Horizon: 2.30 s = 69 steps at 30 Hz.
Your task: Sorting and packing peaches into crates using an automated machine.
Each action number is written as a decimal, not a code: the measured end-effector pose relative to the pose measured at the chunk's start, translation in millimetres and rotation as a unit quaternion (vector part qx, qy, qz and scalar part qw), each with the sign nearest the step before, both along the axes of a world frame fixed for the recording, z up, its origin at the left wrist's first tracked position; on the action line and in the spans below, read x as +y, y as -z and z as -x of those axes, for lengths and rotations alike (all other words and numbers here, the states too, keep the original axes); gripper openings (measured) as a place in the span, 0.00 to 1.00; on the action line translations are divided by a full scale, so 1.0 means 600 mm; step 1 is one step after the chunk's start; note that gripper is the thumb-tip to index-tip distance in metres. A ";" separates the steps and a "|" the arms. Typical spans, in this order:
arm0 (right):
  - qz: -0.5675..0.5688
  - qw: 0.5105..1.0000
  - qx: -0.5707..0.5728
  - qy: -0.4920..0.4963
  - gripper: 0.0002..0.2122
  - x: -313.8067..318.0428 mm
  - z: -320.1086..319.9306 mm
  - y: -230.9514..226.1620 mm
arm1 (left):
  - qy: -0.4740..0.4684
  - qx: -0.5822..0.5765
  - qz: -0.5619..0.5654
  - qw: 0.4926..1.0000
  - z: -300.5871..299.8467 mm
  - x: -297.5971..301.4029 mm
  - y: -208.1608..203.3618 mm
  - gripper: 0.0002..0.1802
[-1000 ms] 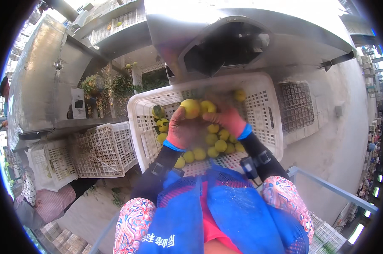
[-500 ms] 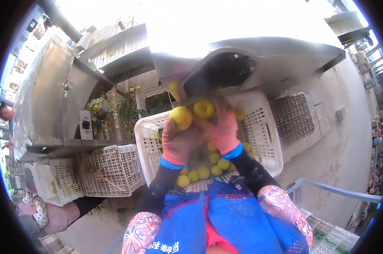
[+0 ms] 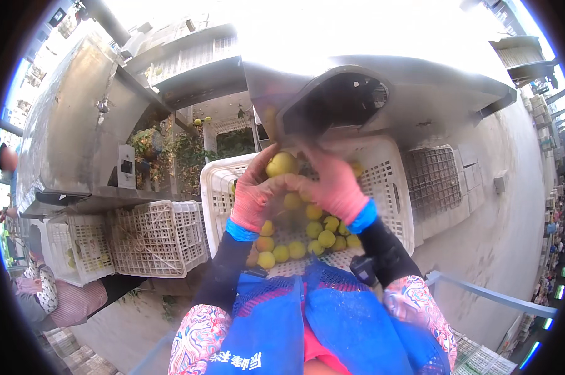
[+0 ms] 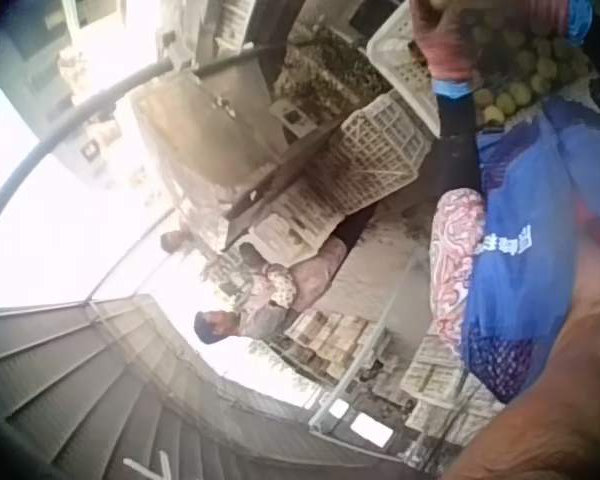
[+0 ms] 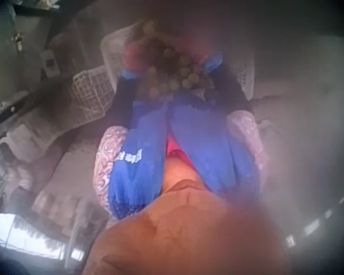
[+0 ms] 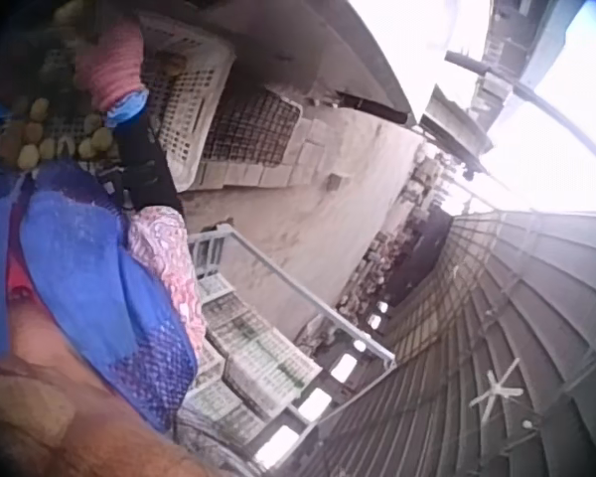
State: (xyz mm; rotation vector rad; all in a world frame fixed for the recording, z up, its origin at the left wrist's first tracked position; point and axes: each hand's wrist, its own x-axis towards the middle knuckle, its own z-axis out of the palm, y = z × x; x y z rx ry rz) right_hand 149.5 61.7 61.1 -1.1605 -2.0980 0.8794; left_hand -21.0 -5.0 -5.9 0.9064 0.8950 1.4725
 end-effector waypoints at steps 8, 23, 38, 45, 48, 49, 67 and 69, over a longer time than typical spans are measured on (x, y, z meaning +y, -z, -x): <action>-0.009 0.999 -0.021 -0.047 0.42 -0.045 -0.018 0.068 | 0.034 0.053 0.116 0.991 -0.015 -0.003 -0.037 0.39; -0.296 0.949 -0.040 0.103 0.18 0.162 0.016 0.089 | -0.014 0.396 0.210 0.894 -0.044 0.021 0.278 0.41; 0.152 0.903 -0.399 -0.044 0.22 0.014 -0.064 0.597 | -0.096 0.412 0.436 0.795 -0.127 0.096 0.452 0.45; 0.162 0.967 -0.144 0.137 0.33 -0.005 -0.045 0.407 | -0.030 0.108 0.265 0.958 -0.093 0.033 0.372 0.33; 0.043 0.990 -0.078 0.106 0.35 -0.014 -0.046 0.294 | 0.021 -0.259 0.267 0.928 -0.084 0.011 0.268 0.33; -0.001 0.994 -0.060 0.087 0.36 -0.017 -0.046 0.269 | 0.039 -0.418 0.262 0.869 -0.077 0.006 0.257 0.34; -0.297 0.881 -0.304 0.206 0.28 0.095 0.048 0.082 | 0.027 -0.151 0.153 0.976 -0.025 -0.006 0.060 0.38; -0.391 0.828 -0.321 0.242 0.27 0.104 0.050 0.070 | 0.009 -0.112 0.152 0.982 -0.029 0.005 0.042 0.36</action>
